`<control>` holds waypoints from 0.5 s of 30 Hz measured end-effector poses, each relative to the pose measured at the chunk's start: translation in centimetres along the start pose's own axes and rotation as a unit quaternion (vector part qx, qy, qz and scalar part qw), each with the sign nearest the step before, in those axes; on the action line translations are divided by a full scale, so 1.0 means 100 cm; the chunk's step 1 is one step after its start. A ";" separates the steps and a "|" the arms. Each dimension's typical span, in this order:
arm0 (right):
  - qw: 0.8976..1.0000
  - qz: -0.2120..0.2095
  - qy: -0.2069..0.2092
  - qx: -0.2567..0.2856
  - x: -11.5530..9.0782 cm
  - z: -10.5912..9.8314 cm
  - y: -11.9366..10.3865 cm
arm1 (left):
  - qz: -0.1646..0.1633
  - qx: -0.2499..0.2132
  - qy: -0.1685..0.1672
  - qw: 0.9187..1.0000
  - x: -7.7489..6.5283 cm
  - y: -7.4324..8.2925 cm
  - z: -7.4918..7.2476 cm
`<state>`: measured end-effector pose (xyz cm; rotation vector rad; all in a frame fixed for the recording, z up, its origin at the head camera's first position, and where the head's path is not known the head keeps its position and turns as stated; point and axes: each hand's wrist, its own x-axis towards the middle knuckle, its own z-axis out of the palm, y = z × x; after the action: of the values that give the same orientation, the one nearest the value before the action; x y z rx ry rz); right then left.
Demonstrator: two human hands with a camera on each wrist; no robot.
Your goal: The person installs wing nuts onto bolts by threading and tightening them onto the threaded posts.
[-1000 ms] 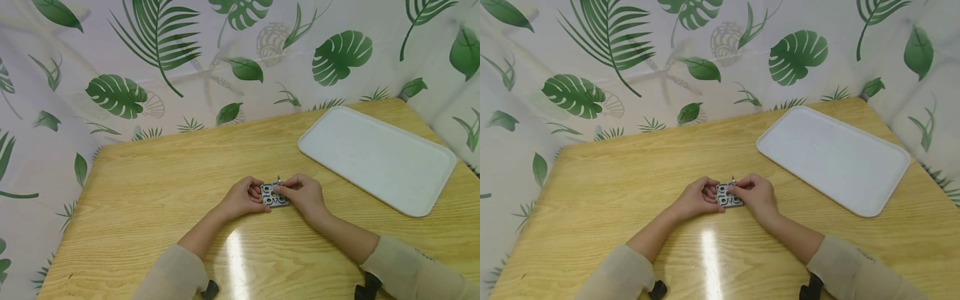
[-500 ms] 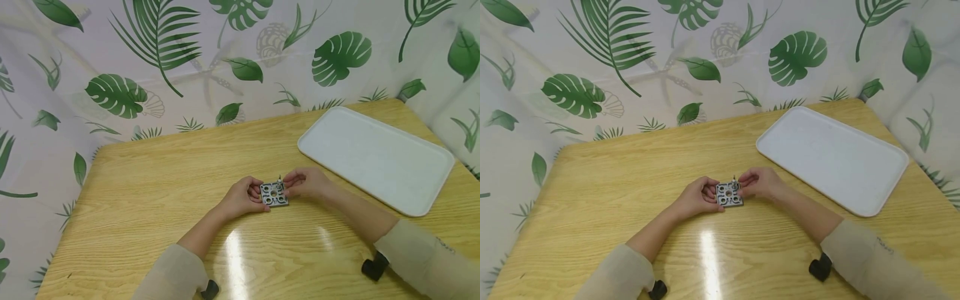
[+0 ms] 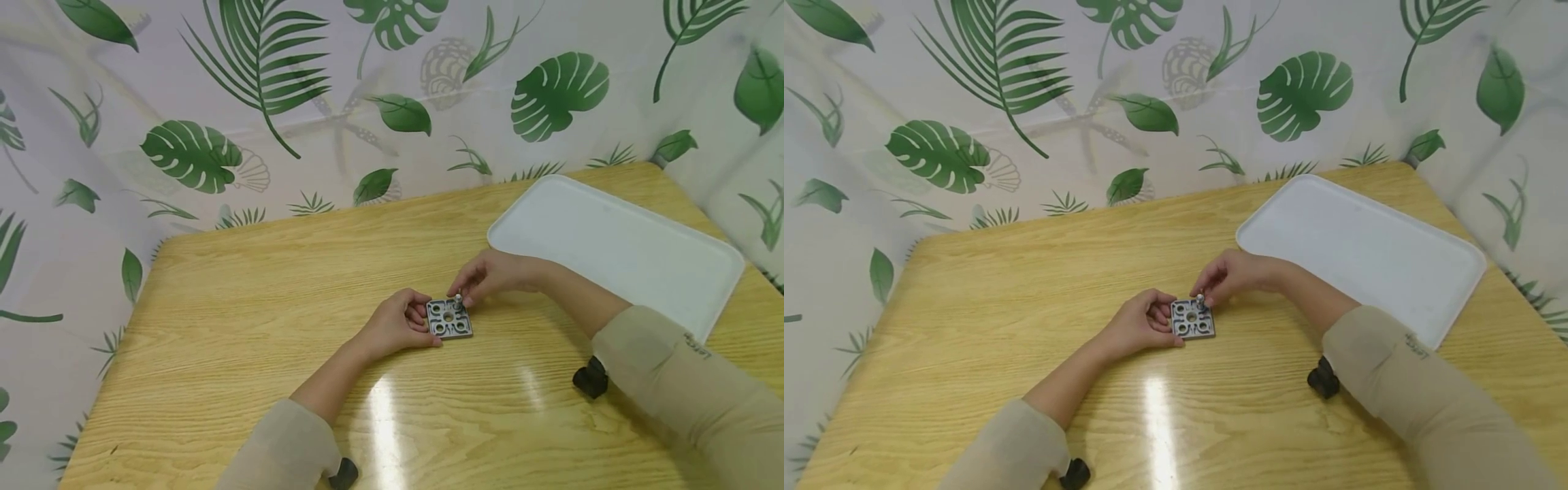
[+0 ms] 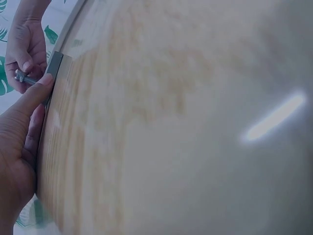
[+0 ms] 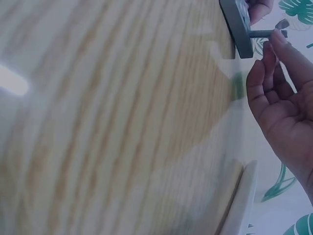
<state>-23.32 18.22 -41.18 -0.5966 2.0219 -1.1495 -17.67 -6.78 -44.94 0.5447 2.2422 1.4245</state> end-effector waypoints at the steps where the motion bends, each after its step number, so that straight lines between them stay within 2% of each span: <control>1: 1.000 0.001 0.003 -0.007 0.001 0.000 0.000 | 0.001 -0.001 0.000 1.000 0.000 0.000 0.000; 5: 1.000 -0.007 0.022 -0.020 0.001 0.001 0.005 | 0.001 0.000 0.001 1.000 0.000 0.000 0.000; 15: 0.993 -0.045 0.108 -0.014 -0.008 0.014 0.009 | -0.001 0.008 0.000 1.000 0.000 0.002 -0.001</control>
<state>-21.77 18.45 -42.15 -0.6040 2.2153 -1.2877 -17.67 -6.75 -44.75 0.5479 2.2561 1.4065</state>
